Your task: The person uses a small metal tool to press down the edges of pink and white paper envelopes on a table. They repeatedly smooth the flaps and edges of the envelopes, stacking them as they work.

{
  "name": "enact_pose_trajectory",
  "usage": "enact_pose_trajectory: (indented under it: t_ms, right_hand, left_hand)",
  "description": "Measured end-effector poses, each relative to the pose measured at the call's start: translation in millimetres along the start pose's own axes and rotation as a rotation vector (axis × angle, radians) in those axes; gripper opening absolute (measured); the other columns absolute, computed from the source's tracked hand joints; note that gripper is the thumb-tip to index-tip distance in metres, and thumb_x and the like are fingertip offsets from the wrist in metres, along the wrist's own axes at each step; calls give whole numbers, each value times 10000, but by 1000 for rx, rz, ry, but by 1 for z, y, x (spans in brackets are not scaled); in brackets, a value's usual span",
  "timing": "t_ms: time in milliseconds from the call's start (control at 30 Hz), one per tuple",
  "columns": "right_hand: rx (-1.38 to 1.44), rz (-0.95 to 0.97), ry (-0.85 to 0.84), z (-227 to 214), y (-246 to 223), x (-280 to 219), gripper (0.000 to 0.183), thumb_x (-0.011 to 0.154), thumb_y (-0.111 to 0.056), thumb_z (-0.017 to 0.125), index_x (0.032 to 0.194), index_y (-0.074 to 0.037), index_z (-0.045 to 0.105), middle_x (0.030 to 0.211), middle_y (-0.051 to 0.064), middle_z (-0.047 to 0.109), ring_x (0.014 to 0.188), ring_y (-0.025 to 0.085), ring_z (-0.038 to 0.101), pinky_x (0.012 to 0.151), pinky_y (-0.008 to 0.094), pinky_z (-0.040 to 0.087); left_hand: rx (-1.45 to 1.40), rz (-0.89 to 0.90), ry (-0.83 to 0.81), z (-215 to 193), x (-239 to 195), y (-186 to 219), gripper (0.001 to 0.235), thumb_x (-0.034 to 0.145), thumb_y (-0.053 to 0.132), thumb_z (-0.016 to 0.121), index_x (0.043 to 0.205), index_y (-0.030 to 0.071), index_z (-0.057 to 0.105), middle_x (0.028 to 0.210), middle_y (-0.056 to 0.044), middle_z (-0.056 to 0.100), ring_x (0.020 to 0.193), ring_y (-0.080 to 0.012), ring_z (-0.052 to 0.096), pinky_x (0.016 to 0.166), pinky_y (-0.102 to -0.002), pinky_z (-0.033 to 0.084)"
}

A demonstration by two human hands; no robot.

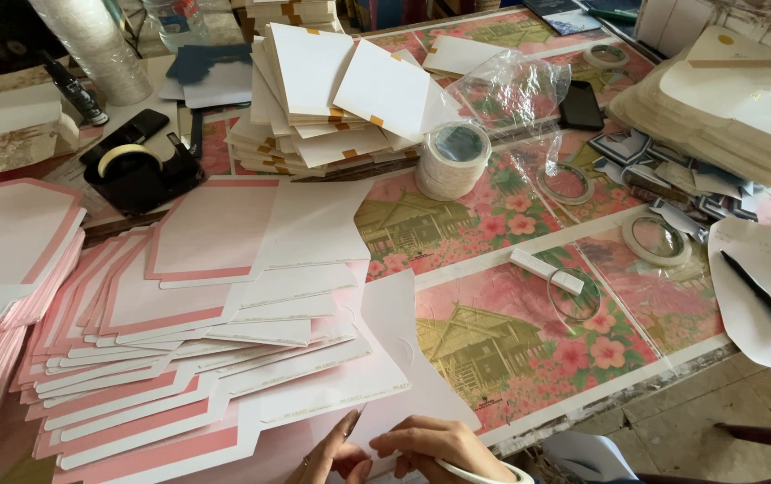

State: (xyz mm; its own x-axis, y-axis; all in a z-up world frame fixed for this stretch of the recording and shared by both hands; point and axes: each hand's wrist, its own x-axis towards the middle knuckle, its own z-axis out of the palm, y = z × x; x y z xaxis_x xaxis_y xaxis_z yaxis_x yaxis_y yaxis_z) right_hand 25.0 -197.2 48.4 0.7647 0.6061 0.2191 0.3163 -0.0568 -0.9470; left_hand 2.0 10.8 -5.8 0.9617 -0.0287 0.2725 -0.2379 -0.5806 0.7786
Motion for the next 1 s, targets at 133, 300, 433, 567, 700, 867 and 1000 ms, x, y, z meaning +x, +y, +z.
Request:
enact_pose_trajectory:
  t_ms: [133,300,433,567,700,867,1000]
  right_hand:
    - [-43,12,58,1,2,-1,269,976,-127,471,1164,-38,643,944,86,603,763,146,639,698,262,505]
    - [-149,40,62,4,6,-1,216,950,-153,562,1120,-87,677,957,69,620,724,158,635,655,260,484]
    - [-162,23,73,6,11,-1,170,936,-170,600,1058,-97,694,940,71,629,742,181,662,675,272,504]
    - [-134,77,94,6,7,-1,130,934,-168,605,992,-122,712,895,42,614,709,156,636,643,258,479]
    - [-129,19,100,4,7,-2,144,940,-139,579,1025,-100,688,932,69,626,751,178,650,667,274,498]
    - [-175,22,136,6,5,0,159,929,-136,586,1037,-106,699,931,62,640,724,169,638,640,268,484]
    - [-216,6,147,9,5,2,153,917,-145,612,1035,-101,700,923,60,637,738,169,650,663,265,500]
  left_hand:
    - [-42,107,-152,-1,0,-10,636,734,185,714,1314,322,492,745,136,758,609,-13,692,671,-149,551]
    - [29,216,26,-8,5,22,541,714,94,652,1225,266,606,661,156,692,603,-11,618,671,-142,511]
    - [3,117,-115,-9,3,2,603,736,177,691,1293,332,520,775,131,737,645,-24,672,693,-151,525]
    - [-161,-205,-598,-3,12,-49,619,828,355,638,1397,361,396,973,12,749,906,-45,732,975,-192,458]
    - [-18,112,-96,-1,2,1,576,754,260,707,1299,322,534,748,121,736,597,-20,676,639,-136,558]
    - [56,205,121,4,3,10,469,740,201,683,1196,286,616,625,160,661,499,34,578,509,-106,500]
    - [10,191,72,4,1,3,541,715,149,706,1228,283,596,641,133,668,519,5,585,567,-122,516]
